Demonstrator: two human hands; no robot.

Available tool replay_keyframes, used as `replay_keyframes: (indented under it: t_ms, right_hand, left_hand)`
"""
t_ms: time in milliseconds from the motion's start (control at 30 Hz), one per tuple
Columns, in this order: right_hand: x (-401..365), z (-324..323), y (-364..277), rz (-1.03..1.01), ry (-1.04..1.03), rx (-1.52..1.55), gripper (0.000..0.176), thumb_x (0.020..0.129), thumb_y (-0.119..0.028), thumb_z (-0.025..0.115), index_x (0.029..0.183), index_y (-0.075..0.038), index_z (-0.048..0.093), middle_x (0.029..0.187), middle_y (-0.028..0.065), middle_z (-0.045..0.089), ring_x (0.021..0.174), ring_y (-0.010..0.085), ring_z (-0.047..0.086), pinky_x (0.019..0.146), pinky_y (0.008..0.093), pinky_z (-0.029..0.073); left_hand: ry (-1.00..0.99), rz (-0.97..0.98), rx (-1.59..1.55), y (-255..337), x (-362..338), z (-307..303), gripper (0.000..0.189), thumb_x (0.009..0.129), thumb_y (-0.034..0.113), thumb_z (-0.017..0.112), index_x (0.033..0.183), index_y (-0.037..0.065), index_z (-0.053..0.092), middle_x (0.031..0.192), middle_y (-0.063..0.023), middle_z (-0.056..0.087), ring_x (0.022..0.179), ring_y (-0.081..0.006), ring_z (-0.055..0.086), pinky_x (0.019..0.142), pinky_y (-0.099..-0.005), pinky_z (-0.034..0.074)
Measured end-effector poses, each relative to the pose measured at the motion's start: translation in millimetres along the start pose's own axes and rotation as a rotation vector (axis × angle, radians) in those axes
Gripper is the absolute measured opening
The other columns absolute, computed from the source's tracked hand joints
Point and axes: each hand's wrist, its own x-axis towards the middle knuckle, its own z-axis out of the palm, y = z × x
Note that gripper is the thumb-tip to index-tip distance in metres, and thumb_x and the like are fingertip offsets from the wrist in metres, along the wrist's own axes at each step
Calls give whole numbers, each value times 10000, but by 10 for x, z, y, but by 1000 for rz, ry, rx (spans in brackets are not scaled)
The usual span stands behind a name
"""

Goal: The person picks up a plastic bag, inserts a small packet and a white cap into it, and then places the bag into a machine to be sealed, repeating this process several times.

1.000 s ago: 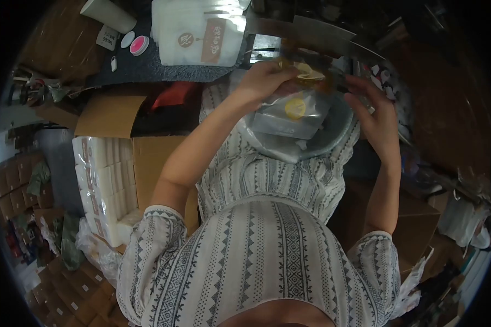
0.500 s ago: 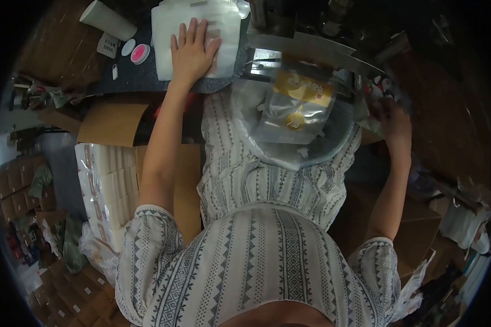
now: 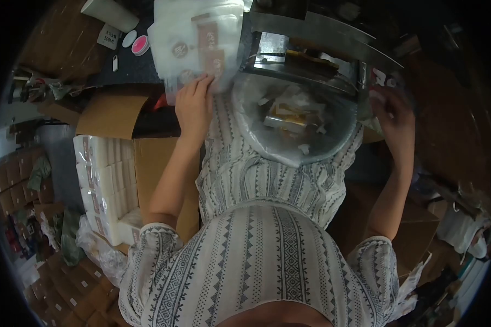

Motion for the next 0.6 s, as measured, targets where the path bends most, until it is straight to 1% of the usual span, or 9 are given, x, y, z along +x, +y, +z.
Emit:
replay_keyframes:
  t_ms: [67, 167, 267, 333, 400, 467, 500, 533, 600]
  right_hand:
    - [-40, 37, -235, -92, -9, 47, 249, 836, -112, 652, 1076, -44, 656, 876, 121, 669, 751, 147, 628, 701, 268, 485]
    - [-89, 202, -580, -106, -213, 341, 217, 858, -64, 646, 1071, -19, 652, 934, 54, 666, 832, 104, 619, 726, 253, 477]
    - [-73, 425, -820, -305, -225, 204, 201, 856, -75, 655, 1049, -18, 650, 969, 65, 670, 858, 136, 634, 749, 274, 489]
    - [-65, 500, -887, -625, -112, -59, 201, 850, -88, 665, 1035, -10, 645, 994, 82, 674, 905, 155, 643, 775, 286, 497]
    - [-55, 468, -888, -584, -216, 30, 212, 858, -94, 658, 1051, -8, 640, 1000, 86, 673, 918, 162, 643, 787, 289, 497]
    - [-29, 447, -834, -542, -321, 115, 222, 866, -99, 652, 1068, -6, 634, 1007, 90, 673, 930, 168, 643, 798, 291, 497]
    - [10, 457, -758, -373, -340, 186, 224, 875, -101, 641, 1080, -12, 632, 1013, 94, 673, 926, 173, 643, 800, 293, 499]
    - [39, 457, -680, -203, -356, 256, 227, 884, -103, 630, 1093, -17, 630, 1019, 99, 672, 922, 178, 644, 801, 296, 500]
    - [72, 424, -530, -186, -233, 236, 239, 888, -104, 623, 1112, -20, 623, 1020, 104, 673, 923, 183, 648, 805, 296, 499]
  left_hand:
    - [-1, -174, -116, 46, -5, -118, 161, 821, 71, 634, 981, 55, 644, 925, -117, 633, 804, -320, 618, 696, -371, 485]
    - [102, -150, -220, 318, 39, -276, 82, 809, 75, 646, 885, 45, 649, 793, -112, 619, 709, -321, 616, 603, -361, 484]
    - [57, -138, -306, 583, 89, -426, 91, 800, 61, 652, 890, 47, 653, 824, -112, 629, 718, -312, 621, 598, -353, 486]
    - [52, -39, -356, 700, 102, -450, 80, 808, 58, 650, 887, 42, 654, 821, -116, 632, 716, -314, 623, 596, -348, 489]
    - [42, 58, -409, 784, 105, -417, 69, 817, 54, 647, 884, 36, 655, 818, -119, 635, 713, -317, 625, 593, -343, 491]
    - [-175, 84, -577, 850, 102, -337, 98, 842, 74, 638, 922, 26, 666, 819, -131, 647, 687, -267, 649, 590, -334, 499]
    - [-173, 86, -579, 894, 124, -270, 98, 842, 74, 638, 922, 26, 666, 819, -131, 647, 687, -267, 649, 590, -334, 499]
    - [-310, -38, -750, 942, 164, -183, 127, 855, 96, 640, 949, 15, 668, 825, -129, 659, 681, -224, 652, 597, -318, 509]
    - [-448, -159, -922, 1021, 308, -52, 159, 868, 119, 642, 975, 3, 669, 831, -127, 671, 676, -182, 655, 605, -302, 520]
